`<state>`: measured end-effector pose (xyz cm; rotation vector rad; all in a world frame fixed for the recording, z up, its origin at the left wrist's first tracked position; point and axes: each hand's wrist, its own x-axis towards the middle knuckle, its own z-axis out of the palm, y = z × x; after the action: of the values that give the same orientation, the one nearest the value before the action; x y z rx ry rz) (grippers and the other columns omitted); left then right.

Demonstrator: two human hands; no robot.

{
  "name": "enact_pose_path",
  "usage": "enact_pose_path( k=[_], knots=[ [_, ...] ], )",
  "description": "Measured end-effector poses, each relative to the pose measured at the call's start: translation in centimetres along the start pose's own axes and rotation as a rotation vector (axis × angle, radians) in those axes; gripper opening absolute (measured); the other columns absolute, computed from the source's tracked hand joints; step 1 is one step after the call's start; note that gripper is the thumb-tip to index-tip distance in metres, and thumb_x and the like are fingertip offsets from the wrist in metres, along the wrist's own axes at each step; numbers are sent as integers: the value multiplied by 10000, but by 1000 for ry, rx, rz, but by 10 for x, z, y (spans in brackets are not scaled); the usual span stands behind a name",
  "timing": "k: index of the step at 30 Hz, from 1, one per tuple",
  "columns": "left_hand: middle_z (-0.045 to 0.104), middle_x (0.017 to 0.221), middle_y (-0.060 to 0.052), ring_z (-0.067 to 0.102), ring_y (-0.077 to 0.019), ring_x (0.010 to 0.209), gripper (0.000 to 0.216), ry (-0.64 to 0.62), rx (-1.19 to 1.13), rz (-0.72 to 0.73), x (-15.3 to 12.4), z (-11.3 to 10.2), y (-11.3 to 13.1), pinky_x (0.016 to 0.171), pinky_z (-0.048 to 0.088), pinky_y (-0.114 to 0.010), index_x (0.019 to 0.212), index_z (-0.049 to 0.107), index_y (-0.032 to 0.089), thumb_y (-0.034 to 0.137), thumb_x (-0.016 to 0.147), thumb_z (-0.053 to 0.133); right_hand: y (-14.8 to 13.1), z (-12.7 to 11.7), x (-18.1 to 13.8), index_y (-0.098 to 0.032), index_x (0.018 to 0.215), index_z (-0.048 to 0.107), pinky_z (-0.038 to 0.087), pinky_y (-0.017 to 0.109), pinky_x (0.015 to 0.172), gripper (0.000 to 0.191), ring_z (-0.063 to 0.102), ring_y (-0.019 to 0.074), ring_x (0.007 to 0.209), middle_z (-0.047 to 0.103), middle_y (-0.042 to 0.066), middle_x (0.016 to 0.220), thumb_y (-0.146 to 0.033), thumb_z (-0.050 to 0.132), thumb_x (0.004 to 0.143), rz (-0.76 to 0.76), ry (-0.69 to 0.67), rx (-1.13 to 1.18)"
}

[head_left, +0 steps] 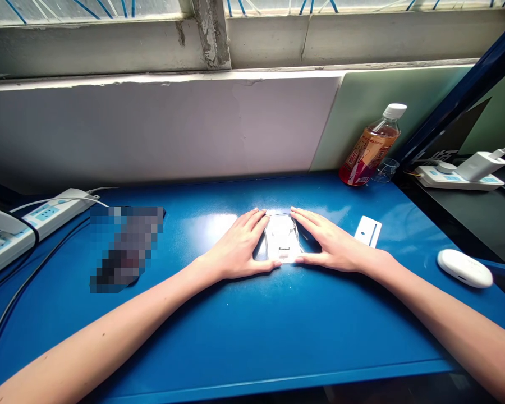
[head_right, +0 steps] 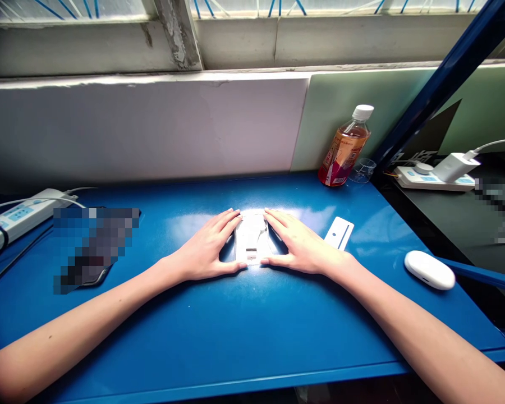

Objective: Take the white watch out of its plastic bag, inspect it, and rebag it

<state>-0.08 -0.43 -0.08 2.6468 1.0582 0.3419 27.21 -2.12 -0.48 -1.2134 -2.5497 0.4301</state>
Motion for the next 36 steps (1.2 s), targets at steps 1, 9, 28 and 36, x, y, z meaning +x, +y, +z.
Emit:
enact_pose_path(
  k=[1, 9, 28, 36],
  knots=[
    [346, 1584, -251, 277, -419, 1492, 997, -2, 1, 1, 0, 0, 0, 1197, 299, -578, 1522, 358, 87, 709, 796, 644, 1, -1, 0, -166, 1601, 227, 366, 598, 1167, 965, 340, 397, 1479, 327, 225, 1616, -630, 635, 859, -2, -4, 1],
    [352, 1581, -253, 270, -410, 1497, 1056, -28, 17, 3, 1, -2, 0, 1210, 288, -554, 1520, 353, 52, 763, 786, 618, 8, -8, -4, -143, 1603, 205, 343, 561, 1193, 959, 312, 362, 1499, 295, 216, 1634, -637, 601, 883, -41, -46, -13],
    [335, 1586, -263, 256, -415, 1500, 1035, -56, 56, -10, 2, -4, 2, 1205, 296, -555, 1517, 350, 8, 701, 803, 635, 4, -7, -3, -60, 1554, 317, 373, 550, 1176, 925, 358, 384, 1473, 357, 255, 1593, -654, 571, 893, -26, -45, -41],
    [359, 1574, -261, 278, -429, 1489, 1005, -33, 22, -2, 1, -4, 1, 1186, 315, -583, 1513, 363, 44, 680, 794, 662, 3, -6, -2, -66, 1562, 294, 380, 552, 1172, 925, 354, 382, 1476, 339, 256, 1602, -647, 570, 897, -40, -33, -51]
  ],
)
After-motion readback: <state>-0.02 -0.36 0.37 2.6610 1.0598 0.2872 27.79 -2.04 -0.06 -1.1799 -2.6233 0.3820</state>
